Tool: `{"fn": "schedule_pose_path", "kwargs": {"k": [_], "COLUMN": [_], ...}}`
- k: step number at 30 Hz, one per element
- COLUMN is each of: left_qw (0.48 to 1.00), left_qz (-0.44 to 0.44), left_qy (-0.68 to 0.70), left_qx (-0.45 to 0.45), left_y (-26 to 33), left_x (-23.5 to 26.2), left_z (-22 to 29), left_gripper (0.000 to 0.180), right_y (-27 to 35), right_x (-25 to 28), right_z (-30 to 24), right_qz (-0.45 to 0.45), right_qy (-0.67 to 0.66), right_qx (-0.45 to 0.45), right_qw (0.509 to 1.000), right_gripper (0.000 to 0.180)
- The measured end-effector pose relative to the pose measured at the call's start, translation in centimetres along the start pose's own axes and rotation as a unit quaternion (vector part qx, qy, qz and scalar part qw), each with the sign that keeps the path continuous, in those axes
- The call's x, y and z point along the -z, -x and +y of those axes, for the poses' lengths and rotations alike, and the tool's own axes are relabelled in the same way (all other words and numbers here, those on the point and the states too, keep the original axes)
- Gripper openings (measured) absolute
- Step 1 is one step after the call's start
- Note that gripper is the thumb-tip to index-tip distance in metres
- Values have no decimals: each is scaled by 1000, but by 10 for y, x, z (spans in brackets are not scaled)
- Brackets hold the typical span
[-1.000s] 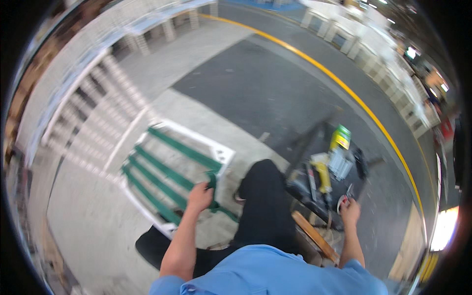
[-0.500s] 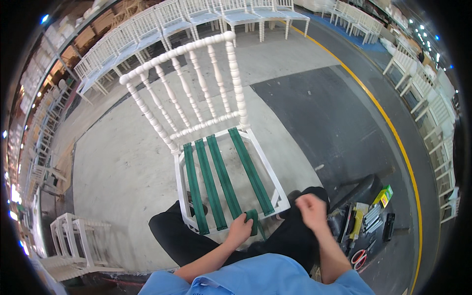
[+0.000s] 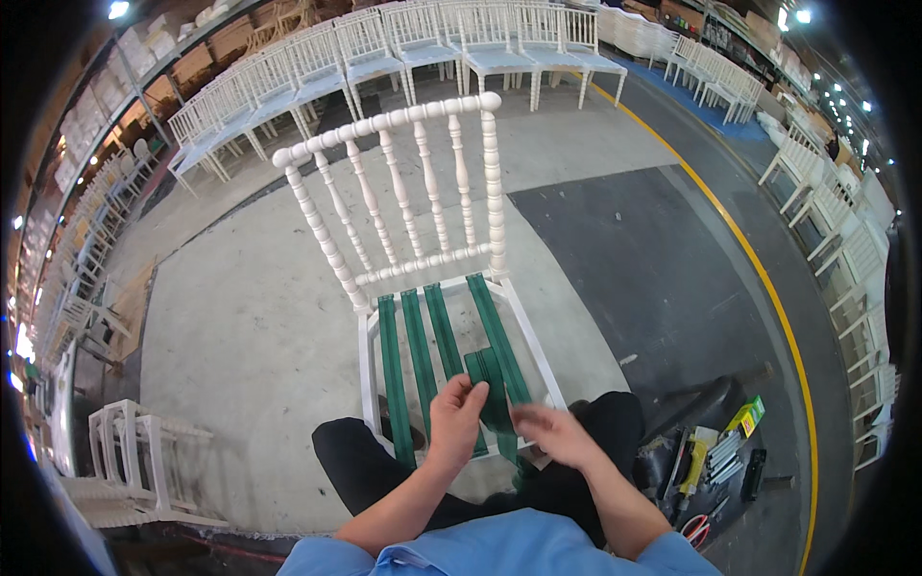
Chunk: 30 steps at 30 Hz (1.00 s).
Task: The person attaches green slats to the seat of a white wooden chair using a pneumatic nail gun. They position each slat, secure it with nails, and repeat the process until the seat is fully covered.
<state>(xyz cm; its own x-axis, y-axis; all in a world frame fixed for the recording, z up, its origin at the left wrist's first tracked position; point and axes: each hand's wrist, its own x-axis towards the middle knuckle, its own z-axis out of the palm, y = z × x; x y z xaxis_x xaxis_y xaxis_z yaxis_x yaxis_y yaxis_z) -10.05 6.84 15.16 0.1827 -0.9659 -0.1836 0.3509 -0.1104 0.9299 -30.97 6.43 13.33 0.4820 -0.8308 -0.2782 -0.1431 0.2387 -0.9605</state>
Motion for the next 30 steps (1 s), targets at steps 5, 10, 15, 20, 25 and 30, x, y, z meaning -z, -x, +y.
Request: {"fn": "schedule_pose_path", "kwargs": {"k": [5, 10, 15, 20, 25, 30], "left_qw": [998, 995, 988, 972, 997, 958], "left_qz": [-12, 53, 39, 49, 37, -15], "left_qy": [-40, 44, 78, 132, 14, -277], "left_qx": [57, 66, 130, 186, 72, -70], "left_y": [30, 23, 7, -1, -15, -49], "left_x": [-6, 3, 11, 14, 15, 22], "left_z": [-33, -19, -6, -5, -5, -8], "left_gripper": [9, 13, 14, 13, 13, 16], "right_y": [-36, -39, -41, -52, -72, -105], "right_x": [-7, -19, -31, -24, -18, -7], "right_z": [-32, -37, -36, -41, -39, -36], "right_qz": [77, 81, 157, 136, 135, 109], "right_qy": [-66, 57, 95, 212, 244, 277], "right_qx": [29, 12, 197, 269, 273, 250], "right_qw": [994, 995, 963, 930, 921, 921], "right_gripper": [22, 13, 17, 19, 15, 13]}}
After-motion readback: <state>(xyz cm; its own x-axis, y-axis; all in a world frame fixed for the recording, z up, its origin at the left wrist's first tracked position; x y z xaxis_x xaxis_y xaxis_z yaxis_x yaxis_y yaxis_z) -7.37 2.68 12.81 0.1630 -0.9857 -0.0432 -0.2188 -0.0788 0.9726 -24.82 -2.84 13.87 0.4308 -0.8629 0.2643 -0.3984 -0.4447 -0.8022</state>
